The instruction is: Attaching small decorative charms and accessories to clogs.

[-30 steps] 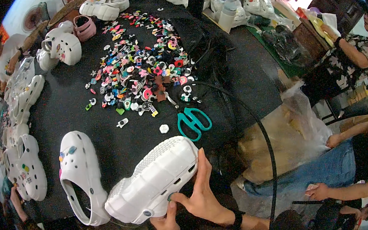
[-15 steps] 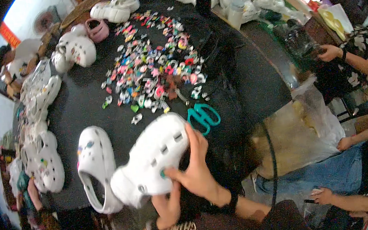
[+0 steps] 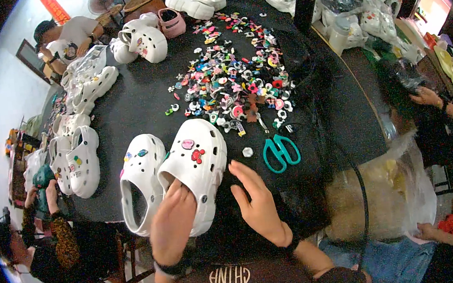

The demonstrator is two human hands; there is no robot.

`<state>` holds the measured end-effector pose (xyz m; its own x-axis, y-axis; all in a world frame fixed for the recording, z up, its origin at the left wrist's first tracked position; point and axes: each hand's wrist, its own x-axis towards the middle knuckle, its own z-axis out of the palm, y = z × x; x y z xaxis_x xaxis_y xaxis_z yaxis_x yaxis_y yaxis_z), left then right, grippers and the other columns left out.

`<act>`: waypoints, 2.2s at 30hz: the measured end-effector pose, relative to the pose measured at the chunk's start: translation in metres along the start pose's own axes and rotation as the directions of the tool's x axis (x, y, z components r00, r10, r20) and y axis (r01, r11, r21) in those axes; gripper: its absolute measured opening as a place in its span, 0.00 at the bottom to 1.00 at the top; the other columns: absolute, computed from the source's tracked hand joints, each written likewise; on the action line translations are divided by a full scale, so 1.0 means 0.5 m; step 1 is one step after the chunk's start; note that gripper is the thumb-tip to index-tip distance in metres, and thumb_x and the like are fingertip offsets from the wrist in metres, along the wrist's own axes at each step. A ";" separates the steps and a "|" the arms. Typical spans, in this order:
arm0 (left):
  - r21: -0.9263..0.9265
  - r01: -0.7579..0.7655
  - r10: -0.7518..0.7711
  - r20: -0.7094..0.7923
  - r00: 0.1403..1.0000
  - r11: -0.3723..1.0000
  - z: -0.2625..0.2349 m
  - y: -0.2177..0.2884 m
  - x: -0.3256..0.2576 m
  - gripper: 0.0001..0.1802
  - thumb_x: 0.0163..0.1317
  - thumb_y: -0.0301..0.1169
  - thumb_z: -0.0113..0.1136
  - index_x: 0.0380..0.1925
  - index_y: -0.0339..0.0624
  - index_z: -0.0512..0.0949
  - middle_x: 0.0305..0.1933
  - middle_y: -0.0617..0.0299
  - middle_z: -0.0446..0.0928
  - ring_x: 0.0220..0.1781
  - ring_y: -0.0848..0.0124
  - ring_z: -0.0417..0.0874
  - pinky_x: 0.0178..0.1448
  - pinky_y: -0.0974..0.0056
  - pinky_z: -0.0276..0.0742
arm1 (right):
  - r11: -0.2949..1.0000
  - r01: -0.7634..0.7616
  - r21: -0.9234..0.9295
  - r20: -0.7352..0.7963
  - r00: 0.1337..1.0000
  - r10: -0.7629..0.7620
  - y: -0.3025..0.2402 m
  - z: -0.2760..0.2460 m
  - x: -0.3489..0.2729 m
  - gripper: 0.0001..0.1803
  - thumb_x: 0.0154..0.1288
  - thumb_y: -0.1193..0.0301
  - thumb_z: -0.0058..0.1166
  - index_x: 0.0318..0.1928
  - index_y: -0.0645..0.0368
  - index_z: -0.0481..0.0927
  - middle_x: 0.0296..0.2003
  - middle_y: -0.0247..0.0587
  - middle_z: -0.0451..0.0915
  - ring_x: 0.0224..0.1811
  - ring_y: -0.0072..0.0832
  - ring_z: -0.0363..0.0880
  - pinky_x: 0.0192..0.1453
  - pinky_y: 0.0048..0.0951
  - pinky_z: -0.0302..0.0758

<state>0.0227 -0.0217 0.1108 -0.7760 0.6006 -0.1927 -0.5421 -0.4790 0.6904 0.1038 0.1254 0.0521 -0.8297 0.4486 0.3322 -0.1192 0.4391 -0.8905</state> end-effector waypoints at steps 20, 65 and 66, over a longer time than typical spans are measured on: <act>0.583 -0.100 0.396 -0.407 0.823 0.806 -0.269 0.133 -0.056 0.31 0.67 0.34 0.49 0.63 0.28 0.54 0.64 0.46 0.62 0.62 0.63 0.68 0.64 0.64 0.64 | 0.970 -0.200 0.138 0.284 0.946 0.155 0.006 0.022 -0.053 0.31 0.64 0.70 0.51 0.65 0.63 0.55 0.57 0.54 0.65 0.52 0.37 0.74 0.52 0.33 0.73; 0.718 -0.407 0.422 0.174 0.890 0.564 -0.142 -0.126 0.048 0.19 0.63 0.32 0.52 0.51 0.32 0.69 0.53 0.48 0.68 0.52 0.57 0.70 0.60 0.56 0.61 | 0.972 0.130 -0.196 0.135 0.985 -0.105 -0.023 -0.012 -0.035 0.17 0.57 0.65 0.53 0.44 0.62 0.73 0.24 0.52 0.76 0.30 0.48 0.76 0.30 0.44 0.71; 0.732 -0.422 0.449 0.176 0.876 0.535 -0.146 -0.113 0.045 0.19 0.63 0.32 0.52 0.51 0.32 0.69 0.53 0.48 0.69 0.52 0.57 0.70 0.60 0.56 0.62 | 0.969 0.132 -0.208 0.193 0.977 -0.092 -0.027 -0.044 -0.037 0.20 0.57 0.64 0.53 0.48 0.60 0.74 0.25 0.51 0.77 0.32 0.47 0.76 0.33 0.43 0.71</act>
<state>0.0126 -0.0277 0.0165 -0.8664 0.4237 0.2641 0.2729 -0.0411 0.9612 0.1327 0.1282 0.0647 -0.9048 0.2476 0.3465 -0.1120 0.6466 -0.7545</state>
